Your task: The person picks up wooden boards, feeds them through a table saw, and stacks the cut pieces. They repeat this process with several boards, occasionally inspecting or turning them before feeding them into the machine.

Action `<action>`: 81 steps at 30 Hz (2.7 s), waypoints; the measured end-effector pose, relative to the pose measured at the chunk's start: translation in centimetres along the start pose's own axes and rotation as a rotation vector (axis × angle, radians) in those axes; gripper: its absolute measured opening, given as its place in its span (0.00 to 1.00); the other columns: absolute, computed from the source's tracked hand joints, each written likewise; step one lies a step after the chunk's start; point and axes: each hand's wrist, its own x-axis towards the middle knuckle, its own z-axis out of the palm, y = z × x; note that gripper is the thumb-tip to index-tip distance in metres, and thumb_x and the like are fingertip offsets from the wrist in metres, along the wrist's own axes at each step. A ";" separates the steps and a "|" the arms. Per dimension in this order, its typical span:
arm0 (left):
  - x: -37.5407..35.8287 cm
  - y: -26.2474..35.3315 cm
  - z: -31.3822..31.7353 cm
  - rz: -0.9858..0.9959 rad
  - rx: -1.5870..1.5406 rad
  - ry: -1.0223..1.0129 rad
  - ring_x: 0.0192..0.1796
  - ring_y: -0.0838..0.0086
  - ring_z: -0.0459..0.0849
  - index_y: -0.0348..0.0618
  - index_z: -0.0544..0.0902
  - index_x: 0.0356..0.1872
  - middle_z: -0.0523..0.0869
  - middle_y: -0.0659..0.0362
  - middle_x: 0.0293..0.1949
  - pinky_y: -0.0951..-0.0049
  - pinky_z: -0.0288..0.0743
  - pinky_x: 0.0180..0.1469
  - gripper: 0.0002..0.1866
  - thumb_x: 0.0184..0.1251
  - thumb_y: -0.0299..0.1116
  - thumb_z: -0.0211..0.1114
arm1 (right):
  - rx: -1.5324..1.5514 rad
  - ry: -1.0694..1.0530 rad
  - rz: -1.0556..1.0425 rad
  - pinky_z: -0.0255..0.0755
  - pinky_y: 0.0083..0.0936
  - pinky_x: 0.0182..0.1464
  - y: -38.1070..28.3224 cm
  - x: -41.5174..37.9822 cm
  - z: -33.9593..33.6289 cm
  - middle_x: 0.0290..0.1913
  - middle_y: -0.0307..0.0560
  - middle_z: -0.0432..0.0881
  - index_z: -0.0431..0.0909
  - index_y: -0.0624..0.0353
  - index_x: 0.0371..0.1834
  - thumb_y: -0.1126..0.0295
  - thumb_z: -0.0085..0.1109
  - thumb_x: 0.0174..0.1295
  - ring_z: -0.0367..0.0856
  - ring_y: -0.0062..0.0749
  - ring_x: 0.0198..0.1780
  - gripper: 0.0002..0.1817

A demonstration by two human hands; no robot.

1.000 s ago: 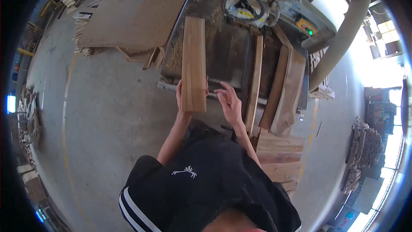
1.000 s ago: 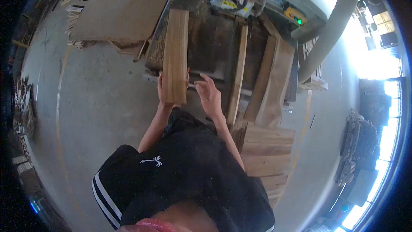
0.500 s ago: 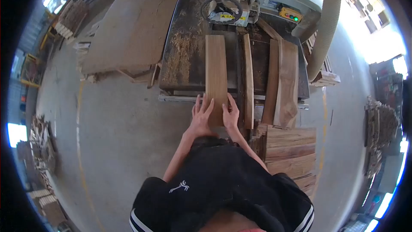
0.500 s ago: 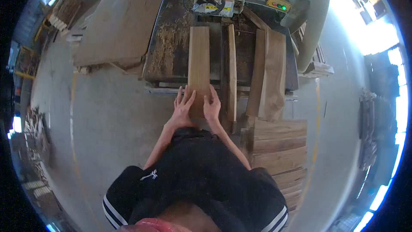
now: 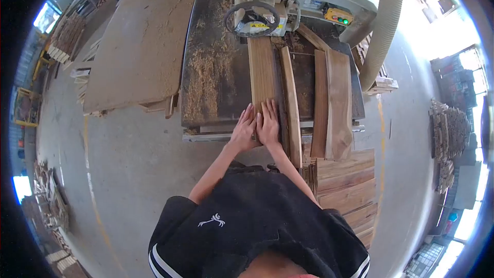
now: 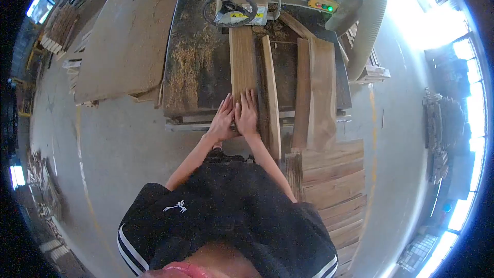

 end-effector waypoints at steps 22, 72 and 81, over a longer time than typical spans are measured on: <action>18.5 -10.6 -4.4 -0.059 0.266 -0.181 0.93 0.53 0.43 0.37 0.55 0.89 0.55 0.45 0.90 0.45 0.38 0.92 0.68 0.54 0.63 0.81 | -0.026 0.101 -0.039 0.70 0.50 0.80 6.3 20.3 8.1 0.75 0.66 0.79 0.78 0.65 0.73 0.72 0.54 0.79 0.72 0.64 0.79 0.22; -5.9 1.1 -10.5 -0.215 -2.571 0.447 0.83 0.36 0.64 0.58 0.61 0.89 0.65 0.49 0.85 0.19 0.62 0.70 0.59 0.63 0.85 0.50 | 0.857 -0.135 0.283 0.70 0.42 0.77 -3.6 11.0 8.7 0.72 0.60 0.83 0.86 0.61 0.63 0.52 0.65 0.80 0.79 0.56 0.73 0.23; -10.9 5.3 -4.1 -0.478 -2.352 0.715 0.86 0.45 0.61 0.62 0.61 0.89 0.63 0.52 0.86 0.15 0.52 0.77 0.60 0.62 0.89 0.42 | 0.133 -0.432 -0.234 0.65 0.51 0.82 -8.2 0.2 -2.2 0.83 0.65 0.70 0.79 0.63 0.73 0.47 0.70 0.74 0.69 0.63 0.82 0.35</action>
